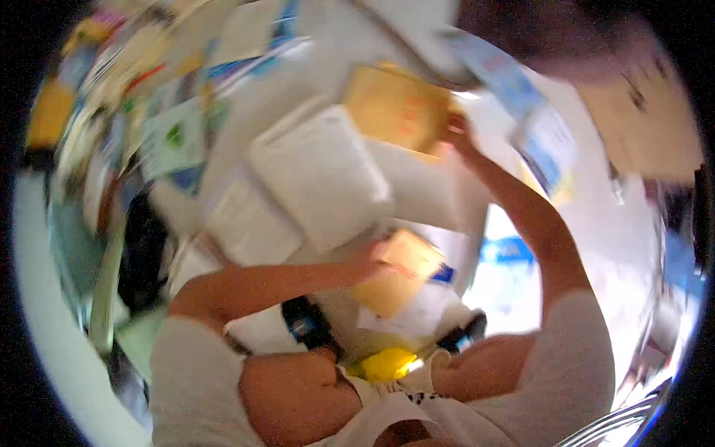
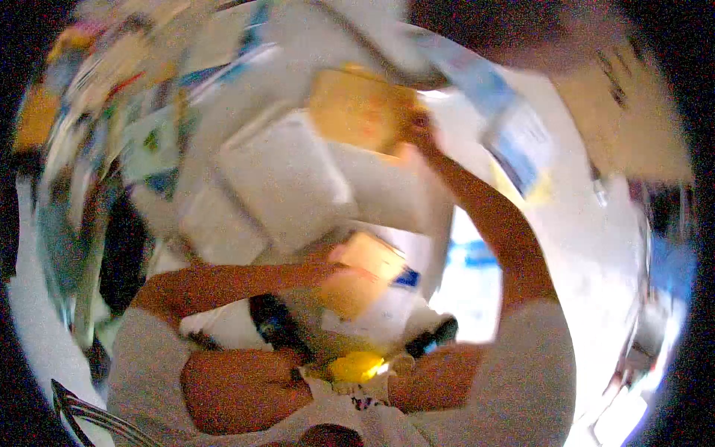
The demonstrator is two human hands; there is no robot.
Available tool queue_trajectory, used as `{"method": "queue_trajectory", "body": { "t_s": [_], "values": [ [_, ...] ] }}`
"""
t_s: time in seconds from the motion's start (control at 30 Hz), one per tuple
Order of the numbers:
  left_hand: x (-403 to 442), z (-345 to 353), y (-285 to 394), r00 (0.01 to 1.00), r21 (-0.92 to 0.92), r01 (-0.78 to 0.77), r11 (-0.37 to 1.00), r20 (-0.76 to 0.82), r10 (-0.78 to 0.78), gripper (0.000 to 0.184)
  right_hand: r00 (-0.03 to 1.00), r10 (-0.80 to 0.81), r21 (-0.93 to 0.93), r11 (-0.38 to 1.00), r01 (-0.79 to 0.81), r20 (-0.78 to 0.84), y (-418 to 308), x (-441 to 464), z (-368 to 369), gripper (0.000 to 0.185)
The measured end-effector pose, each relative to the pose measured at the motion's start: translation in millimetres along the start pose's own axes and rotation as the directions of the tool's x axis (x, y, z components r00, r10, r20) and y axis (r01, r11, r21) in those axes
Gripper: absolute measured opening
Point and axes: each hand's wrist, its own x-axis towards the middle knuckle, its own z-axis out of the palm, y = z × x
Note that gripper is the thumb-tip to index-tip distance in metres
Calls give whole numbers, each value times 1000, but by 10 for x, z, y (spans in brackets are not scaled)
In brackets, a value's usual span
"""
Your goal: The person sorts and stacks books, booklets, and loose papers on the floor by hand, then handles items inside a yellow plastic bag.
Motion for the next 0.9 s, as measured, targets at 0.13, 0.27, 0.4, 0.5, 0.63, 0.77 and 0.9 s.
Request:
{"method": "queue_trajectory", "body": {
  "t_s": [0.13, 0.27, 0.4, 0.5, 0.63, 0.77, 0.9],
  "values": [
    [138, -70, -530, 994, 92, 111, 990, -15, -110, 55, 977, 62, -866, 454, -210, -204, -1281, -482, 786, 55],
    [105, -92, 34, 985, 419, 141, 897, 33, -171, 58, 968, 250, -979, -200, 49, -3, -2718, -925, 944, 48],
    [156, -155, -440, 989, 309, 145, 940, -33, -142, 52, 869, 212, -870, -331, -365, -446, -3420, -1452, -475, 37],
    [46, -44, 61, 976, 360, 216, 908, -47, -214, 48, 790, 173, -759, -454, -466, -588, -3541, -2018, -1662, 56],
    [78, -72, 158, 963, 328, 263, 907, -26, -269, 45, 621, -1, -607, -207, -767, -784, -3029, -2613, -2388, 110],
    [52, 99, 424, 926, 287, 374, 882, -58, -373, 47, 585, 39, -584, -146, -798, -810, -2956, -2668, -2627, 134],
    [49, 93, 481, 923, 346, 376, 860, -61, -379, 47, 583, 119, -591, -277, -758, -804, -3186, -2544, -2446, 131]
  ]
}}
